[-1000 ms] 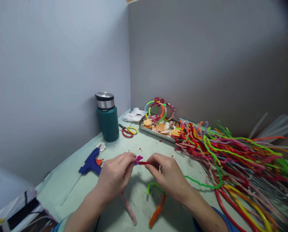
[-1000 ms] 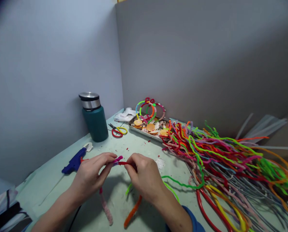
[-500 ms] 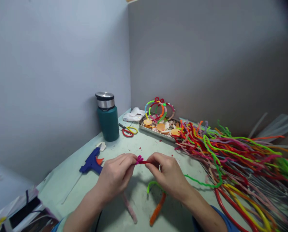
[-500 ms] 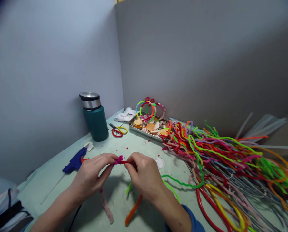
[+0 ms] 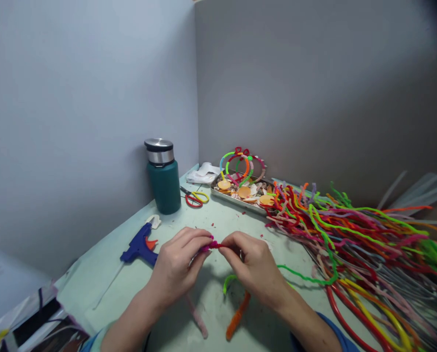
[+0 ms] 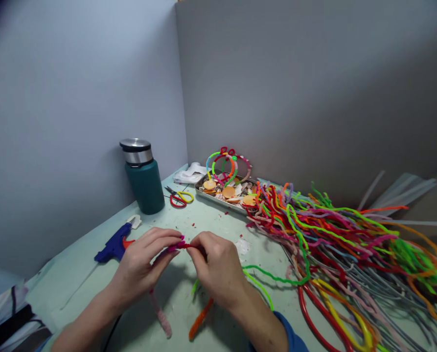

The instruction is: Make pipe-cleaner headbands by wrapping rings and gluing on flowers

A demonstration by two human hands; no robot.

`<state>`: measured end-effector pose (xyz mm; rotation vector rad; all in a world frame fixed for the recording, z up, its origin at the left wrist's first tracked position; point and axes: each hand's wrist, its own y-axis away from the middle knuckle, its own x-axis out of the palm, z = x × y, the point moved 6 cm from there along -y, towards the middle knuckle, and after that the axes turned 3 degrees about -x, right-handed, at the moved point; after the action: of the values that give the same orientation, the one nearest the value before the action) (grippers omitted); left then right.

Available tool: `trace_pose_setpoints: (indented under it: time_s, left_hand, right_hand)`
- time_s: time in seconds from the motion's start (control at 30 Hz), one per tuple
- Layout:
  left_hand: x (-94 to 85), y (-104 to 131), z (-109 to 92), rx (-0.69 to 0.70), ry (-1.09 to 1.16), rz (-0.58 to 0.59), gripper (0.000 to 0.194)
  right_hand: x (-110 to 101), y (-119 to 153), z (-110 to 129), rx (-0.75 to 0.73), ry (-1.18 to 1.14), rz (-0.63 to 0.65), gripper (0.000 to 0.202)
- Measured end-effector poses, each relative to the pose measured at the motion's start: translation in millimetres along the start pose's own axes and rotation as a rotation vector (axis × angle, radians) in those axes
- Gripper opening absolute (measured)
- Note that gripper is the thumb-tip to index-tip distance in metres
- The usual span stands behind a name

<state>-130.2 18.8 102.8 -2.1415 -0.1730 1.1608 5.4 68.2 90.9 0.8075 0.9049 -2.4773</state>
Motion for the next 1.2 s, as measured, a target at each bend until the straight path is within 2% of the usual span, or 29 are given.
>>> trace_pose_setpoints:
  time_s: [0.3, 0.57, 0.77, 0.9, 0.97, 1.07, 1.2]
  left_hand:
    - [3.4, 3.2, -3.9, 0.074, -0.140, -0.102, 0.019]
    - [-1.6, 0.7, -11.8, 0.113, -0.210, -0.181, 0.019]
    - [-5.7, 1.4, -15.0, 0.140, -0.196, -0.204, 0.020]
    - [-7.5, 1.3, -12.0, 0.146, -0.181, -0.190, 0.029]
    - [-9.9, 2.3, -7.3, 0.091, -0.141, -0.188, 0.038]
    - [-14.0, 5.1, 3.5, -0.095, 0.010, -0.174, 0.046]
    - [-6.0, 7.8, 14.9, -0.363, 0.419, -0.028, 0.022]
  right_hand:
    - [3.1, 4.4, -1.2, -0.005, -0.008, -0.119, 0.011]
    - [3.9, 8.2, 0.7, -0.043, -0.017, -0.206, 0.010]
    - [2.1, 9.0, 6.5, -0.114, -0.032, -0.254, 0.009]
    - [-1.4, 8.1, 8.1, -0.184, -0.076, -0.280, 0.006]
    - [-6.0, 8.4, 8.1, -0.228, -0.101, -0.318, 0.007]
    - [-14.3, 11.2, 9.0, -0.303, -0.124, -0.392, 0.014]
    - [-18.5, 12.7, 10.5, -0.361, -0.142, -0.407, 0.018]
